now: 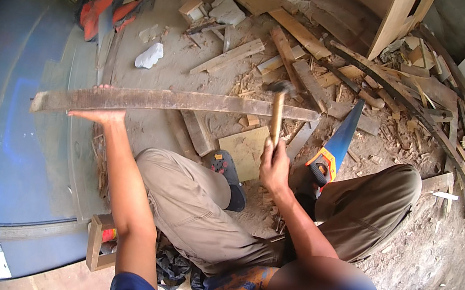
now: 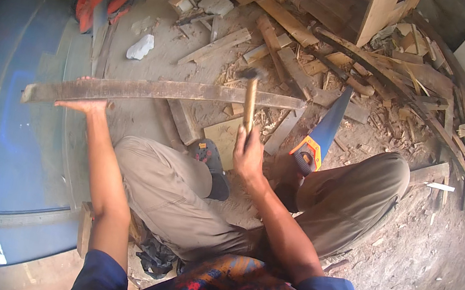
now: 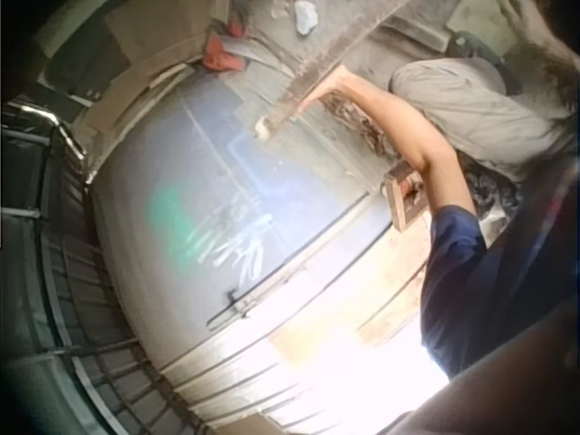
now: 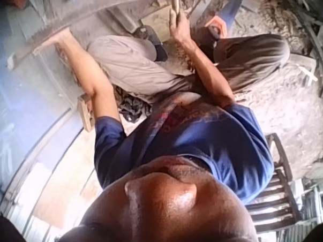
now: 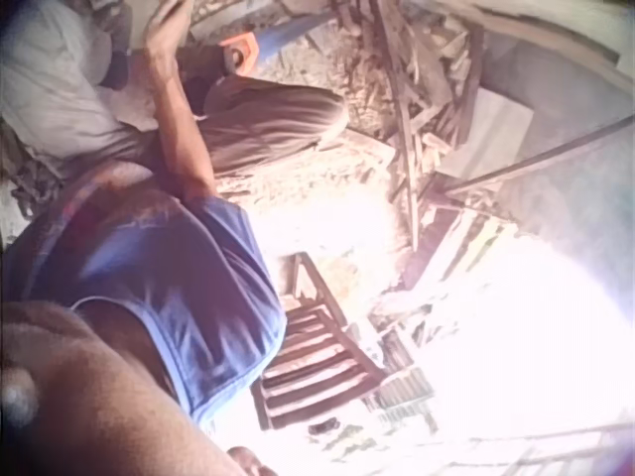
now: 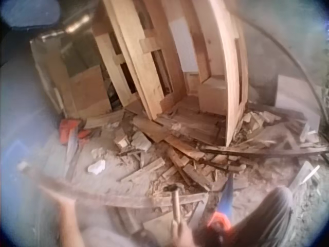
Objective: The person uses a hand saw to cut a long wooden plank into smaller pieces. They then use a hammer to split one of the cut pieces and inspect the resulting wood.
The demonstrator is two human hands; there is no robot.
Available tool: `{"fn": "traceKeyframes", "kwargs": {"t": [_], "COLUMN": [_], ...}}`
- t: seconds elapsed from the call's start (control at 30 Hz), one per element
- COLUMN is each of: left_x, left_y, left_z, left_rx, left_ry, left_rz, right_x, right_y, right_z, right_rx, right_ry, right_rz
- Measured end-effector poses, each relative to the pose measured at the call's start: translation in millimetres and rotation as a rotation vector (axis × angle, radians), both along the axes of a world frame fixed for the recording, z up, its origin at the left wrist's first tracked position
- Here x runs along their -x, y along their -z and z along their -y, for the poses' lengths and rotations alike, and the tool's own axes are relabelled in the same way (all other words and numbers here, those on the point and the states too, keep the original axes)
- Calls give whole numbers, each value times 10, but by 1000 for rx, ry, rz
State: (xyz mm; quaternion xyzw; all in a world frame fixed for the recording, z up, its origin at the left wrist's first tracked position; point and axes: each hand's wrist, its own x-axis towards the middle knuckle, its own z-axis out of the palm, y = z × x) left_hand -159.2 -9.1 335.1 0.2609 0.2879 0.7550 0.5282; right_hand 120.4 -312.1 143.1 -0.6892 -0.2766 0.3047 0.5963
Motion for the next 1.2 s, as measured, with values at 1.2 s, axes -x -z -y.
{"fn": "traceKeyframes", "kwargs": {"t": [1.2], "left_x": [205], "left_y": [178], "left_z": [-267], "left_rx": [-561], "left_ry": [1115], "left_rz": [128], "right_x": [-66], "right_y": [6], "right_z": [259], "right_rx": [179], "right_ry": [-285], "right_rz": [165]}}
